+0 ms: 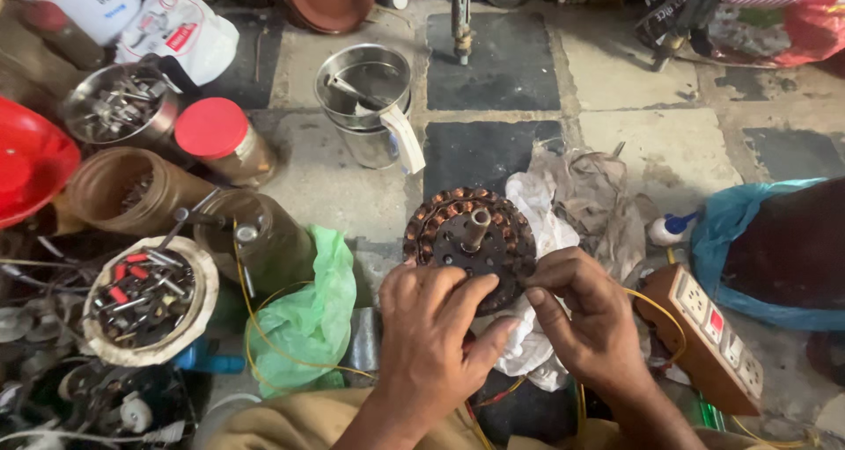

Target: The person sits on the floor and works on a motor stator with copper windings, using pliers to pull and cut wire ends from the slots around the part. They turn the stator to reach different sides and later use a screwdriver on it before picking up a phone.

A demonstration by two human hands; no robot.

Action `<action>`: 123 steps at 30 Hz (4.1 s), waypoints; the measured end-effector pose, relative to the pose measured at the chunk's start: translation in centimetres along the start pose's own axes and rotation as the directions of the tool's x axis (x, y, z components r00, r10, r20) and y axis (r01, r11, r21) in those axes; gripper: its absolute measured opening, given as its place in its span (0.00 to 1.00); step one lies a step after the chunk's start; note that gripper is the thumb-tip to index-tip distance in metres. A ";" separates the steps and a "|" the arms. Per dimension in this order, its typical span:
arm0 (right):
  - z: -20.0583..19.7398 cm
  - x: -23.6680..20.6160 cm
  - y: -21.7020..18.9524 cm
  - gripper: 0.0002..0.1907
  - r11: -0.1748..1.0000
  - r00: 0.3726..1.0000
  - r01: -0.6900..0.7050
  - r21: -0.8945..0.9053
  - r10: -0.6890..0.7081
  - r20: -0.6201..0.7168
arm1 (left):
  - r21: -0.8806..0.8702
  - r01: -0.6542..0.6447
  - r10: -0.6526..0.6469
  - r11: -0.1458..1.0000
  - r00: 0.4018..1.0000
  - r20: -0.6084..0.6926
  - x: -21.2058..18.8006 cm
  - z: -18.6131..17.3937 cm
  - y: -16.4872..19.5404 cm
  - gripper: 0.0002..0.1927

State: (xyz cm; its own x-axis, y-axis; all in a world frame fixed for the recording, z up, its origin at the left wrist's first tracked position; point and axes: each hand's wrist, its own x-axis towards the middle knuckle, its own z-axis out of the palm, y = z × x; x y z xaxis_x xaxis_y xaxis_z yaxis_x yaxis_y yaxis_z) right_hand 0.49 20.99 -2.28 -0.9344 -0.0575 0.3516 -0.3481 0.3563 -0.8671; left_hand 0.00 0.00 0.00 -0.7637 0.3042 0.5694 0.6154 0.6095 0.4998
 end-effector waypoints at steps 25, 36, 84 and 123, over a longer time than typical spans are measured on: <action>0.8 0.1 0.0 0.03 0.989 0.999 0.025 0.148 -0.018 -0.050 | 0.236 0.018 0.029 0.972 0.981 -0.194 -2.2 2.2 2.4 0.16; 0.6 0.2 -0.1 0.02 0.993 0.999 0.034 0.115 -0.030 -0.035 | 0.105 0.081 -0.063 0.991 0.984 -0.165 -1.6 2.4 2.8 0.16; 0.4 0.4 -0.4 0.03 0.997 0.999 0.029 0.077 -0.026 -0.031 | 0.066 0.104 -0.089 0.992 0.978 -0.190 -0.6 0.2 2.8 0.07; -9.5 -6.4 3.7 0.09 0.874 0.682 -0.324 0.361 0.481 -0.552 | 0.170 -0.045 0.053 0.984 0.998 -0.044 0.2 -1.0 3.9 0.07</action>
State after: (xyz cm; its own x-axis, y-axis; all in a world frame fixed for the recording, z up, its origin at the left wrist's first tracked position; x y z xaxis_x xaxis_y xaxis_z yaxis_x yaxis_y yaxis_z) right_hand 5.87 31.57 -4.38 -0.7626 0.6466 0.0175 -0.0285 -0.0067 -0.9996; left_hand 2.45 1.72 2.65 -0.7210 0.3038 0.6229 0.6067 0.7111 0.3554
